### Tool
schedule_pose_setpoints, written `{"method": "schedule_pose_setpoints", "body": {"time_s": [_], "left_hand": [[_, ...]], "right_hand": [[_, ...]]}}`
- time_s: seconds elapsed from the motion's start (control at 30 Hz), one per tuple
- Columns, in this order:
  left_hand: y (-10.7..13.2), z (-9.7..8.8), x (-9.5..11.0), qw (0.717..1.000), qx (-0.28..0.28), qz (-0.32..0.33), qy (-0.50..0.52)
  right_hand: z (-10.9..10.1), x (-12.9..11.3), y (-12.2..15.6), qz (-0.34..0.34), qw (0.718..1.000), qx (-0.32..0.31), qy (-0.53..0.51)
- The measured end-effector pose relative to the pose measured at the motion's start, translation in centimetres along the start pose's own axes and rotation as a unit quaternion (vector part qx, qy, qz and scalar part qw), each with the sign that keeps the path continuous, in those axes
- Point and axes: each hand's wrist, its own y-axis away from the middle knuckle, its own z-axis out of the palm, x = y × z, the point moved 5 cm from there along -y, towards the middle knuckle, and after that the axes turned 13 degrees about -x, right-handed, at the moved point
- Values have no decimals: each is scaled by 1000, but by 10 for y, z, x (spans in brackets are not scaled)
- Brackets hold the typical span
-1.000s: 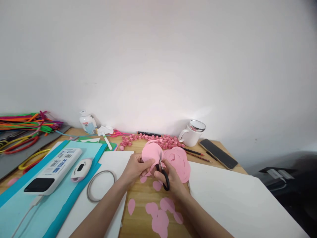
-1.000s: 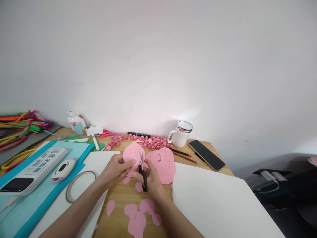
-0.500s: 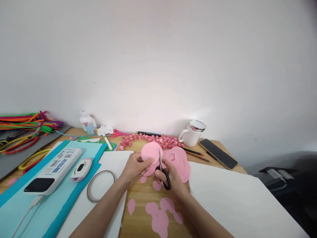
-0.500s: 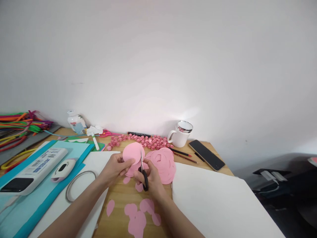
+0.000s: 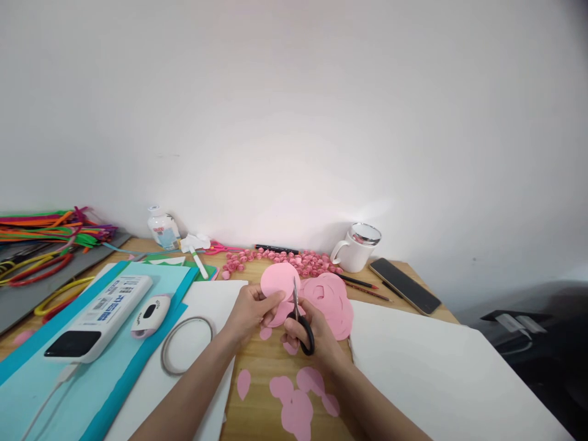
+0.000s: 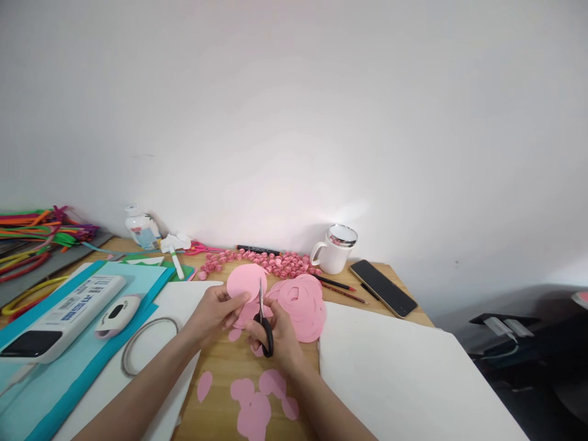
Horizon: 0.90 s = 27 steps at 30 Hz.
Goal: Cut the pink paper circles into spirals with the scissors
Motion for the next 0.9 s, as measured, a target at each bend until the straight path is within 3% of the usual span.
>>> {"method": "schedule_pose_setpoints", "body": {"time_s": [0.1,0.27,0.57,0.9], "left_hand": [[0,0,0,1000,-12,-9,-27],[1,0,1,999,-24,-11,-43],[0,-2,-1,1000,-14,-4,-25],[0,-2,3,1000,-1,4,-7]], "right_hand": [[0,-4,1,8,1000,1,30],[0,-12,2,-23,1000,-15,-6],[-9,2,-1,-7,1000,6,18],[-7,0,0,-26,1000,8,16]]}}
